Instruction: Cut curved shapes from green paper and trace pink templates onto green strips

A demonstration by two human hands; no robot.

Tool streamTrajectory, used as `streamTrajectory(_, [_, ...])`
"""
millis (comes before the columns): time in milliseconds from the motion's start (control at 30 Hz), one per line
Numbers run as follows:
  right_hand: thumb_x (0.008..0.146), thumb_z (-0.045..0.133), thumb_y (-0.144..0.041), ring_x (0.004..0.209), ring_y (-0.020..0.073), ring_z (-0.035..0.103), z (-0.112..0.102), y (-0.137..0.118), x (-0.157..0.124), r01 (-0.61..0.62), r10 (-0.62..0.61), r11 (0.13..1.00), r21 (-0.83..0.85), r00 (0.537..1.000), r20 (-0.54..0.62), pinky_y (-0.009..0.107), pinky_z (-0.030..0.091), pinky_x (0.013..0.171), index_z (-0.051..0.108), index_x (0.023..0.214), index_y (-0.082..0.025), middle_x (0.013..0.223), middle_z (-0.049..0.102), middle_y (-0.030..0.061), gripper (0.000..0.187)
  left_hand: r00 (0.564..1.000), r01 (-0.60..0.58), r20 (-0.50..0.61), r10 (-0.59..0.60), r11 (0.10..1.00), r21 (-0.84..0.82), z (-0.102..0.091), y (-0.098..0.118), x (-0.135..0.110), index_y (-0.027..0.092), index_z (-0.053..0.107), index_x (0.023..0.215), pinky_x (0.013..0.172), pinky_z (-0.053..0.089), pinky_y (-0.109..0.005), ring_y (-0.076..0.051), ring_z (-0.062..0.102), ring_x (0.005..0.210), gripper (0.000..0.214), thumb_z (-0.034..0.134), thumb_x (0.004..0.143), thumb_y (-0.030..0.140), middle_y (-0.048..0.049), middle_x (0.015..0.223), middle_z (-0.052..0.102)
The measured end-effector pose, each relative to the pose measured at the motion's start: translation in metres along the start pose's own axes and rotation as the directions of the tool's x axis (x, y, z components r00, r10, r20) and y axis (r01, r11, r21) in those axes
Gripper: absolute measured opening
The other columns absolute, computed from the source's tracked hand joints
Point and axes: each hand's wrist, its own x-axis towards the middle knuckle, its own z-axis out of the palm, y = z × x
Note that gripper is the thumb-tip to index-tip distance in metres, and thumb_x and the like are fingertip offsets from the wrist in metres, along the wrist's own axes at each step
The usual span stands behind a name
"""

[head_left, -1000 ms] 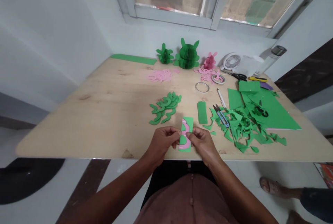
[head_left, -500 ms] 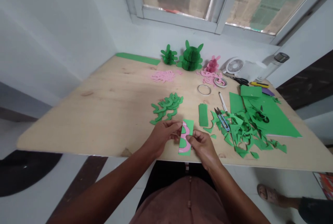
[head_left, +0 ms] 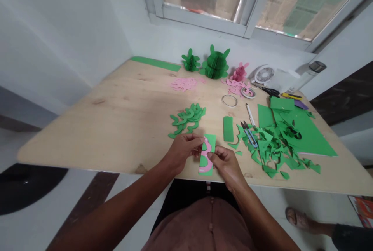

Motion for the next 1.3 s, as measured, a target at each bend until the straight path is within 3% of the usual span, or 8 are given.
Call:
streamTrajectory(400, [0.071, 0.067, -0.039, 0.052, 0.0103, 0.038, 0.0006, 0.0025, -0.0011, 0.034, -0.034, 0.999, -0.024, 0.999, 0.007, 0.022, 0.03, 0.049, 0.063, 0.063, -0.017, 0.055, 0.049, -0.0032, 0.023, 1.0, 0.006, -0.008, -0.006, 1.0, -0.019, -0.0021, -0.0012, 0.0005, 0.013, 0.065, 0.061, 0.045, 0.038, -0.021, -0.009, 0.05, 0.047, 0.02, 0.074, 0.059, 0.031, -0.0005, 0.054, 0.061])
streamTrajectory(733, [0.072, 0.067, -0.039, 0.054, 0.0115, 0.044, 0.0012, 0.0048, -0.0003, 0.031, -0.029, 0.999, -0.04, 0.999, 0.029, 0.023, 0.034, 0.051, 0.066, 0.065, -0.017, 0.06, 0.056, -0.0014, 0.023, 1.0, -0.009, -0.024, 0.009, 1.0, 0.003, -0.0034, -0.0024, -0.0015, 0.013, 0.065, 0.059, 0.044, 0.038, -0.021, -0.008, 0.049, 0.045, 0.02, 0.073, 0.059, 0.031, -0.0004, 0.053, 0.06])
streamTrajectory(1300, [0.07, 0.068, -0.038, 0.051, 0.0104, 0.041, 0.002, 0.0058, 0.0001, 0.013, -0.013, 0.998, -0.055, 1.0, 0.005, 0.022, 0.032, 0.049, 0.065, 0.063, -0.017, 0.056, 0.054, -0.0019, 0.023, 1.0, -0.007, -0.02, 0.008, 1.0, 0.013, -0.004, -0.0023, -0.0013, 0.013, 0.064, 0.061, 0.044, 0.038, -0.021, -0.009, 0.049, 0.046, 0.019, 0.073, 0.061, 0.031, -0.0005, 0.054, 0.06])
